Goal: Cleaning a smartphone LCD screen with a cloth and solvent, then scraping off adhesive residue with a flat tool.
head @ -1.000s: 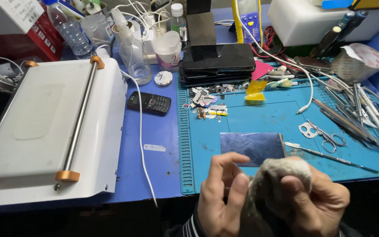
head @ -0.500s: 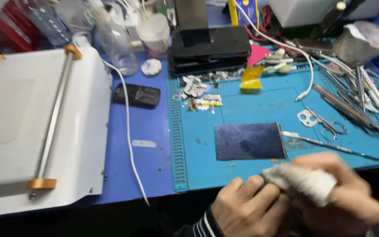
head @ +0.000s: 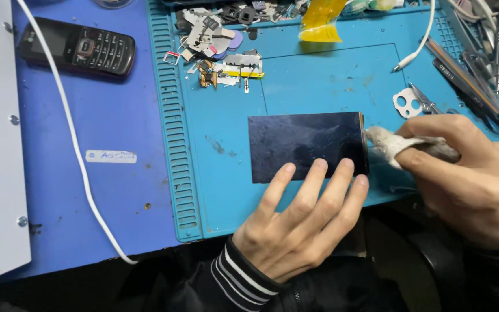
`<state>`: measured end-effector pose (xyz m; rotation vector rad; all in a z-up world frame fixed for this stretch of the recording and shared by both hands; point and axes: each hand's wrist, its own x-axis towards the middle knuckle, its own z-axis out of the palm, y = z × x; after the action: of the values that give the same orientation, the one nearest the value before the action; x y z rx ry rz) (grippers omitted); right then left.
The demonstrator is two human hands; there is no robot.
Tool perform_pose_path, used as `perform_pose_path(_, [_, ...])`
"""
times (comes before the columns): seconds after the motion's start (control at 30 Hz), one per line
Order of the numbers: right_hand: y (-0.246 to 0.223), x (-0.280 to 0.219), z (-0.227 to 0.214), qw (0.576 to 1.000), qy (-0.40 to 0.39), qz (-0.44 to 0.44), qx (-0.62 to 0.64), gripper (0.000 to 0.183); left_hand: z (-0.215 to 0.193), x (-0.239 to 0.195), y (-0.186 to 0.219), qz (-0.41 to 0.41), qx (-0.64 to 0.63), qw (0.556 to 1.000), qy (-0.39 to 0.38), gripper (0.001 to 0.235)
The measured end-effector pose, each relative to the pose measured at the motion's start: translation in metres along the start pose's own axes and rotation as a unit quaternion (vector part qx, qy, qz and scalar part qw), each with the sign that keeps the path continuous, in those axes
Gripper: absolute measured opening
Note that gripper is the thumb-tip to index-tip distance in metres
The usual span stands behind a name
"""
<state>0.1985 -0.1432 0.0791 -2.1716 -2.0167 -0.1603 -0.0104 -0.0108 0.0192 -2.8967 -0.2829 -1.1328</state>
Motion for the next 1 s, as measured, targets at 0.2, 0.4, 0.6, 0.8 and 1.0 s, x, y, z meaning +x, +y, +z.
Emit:
perform_pose_path(0.2, [0.01, 0.023, 0.003, 0.995, -0.067, -0.063, -0.038, 0.049, 0.008, -0.001, -0.001, -0.016, 0.07, 0.997, -0.013, 0.027])
perform_pose_path(0.4, [0.019, 0.03, 0.002, 0.985, -0.131, -0.08, -0.072, 0.063, 0.009, -0.001, -0.006, -0.024, 0.072, 0.997, -0.018, 0.026])
perform_pose_path(0.6, [0.006, 0.043, 0.007, 0.989, -0.096, -0.101, -0.057, 0.048, 0.013, -0.001, -0.007, -0.023, 0.077, 0.997, -0.015, 0.024])
perform_pose_path(0.8, [0.025, 0.042, 0.012, 0.991, -0.101, -0.088, 0.021, 0.041, 0.012, -0.001, -0.009, -0.028, 0.083, 0.996, -0.012, 0.024])
perform_pose_path(1.0, [0.03, 0.033, 0.018, 0.988, -0.116, -0.087, 0.053, 0.039, 0.016, -0.002, -0.006, -0.042, 0.075, 0.996, -0.013, 0.021])
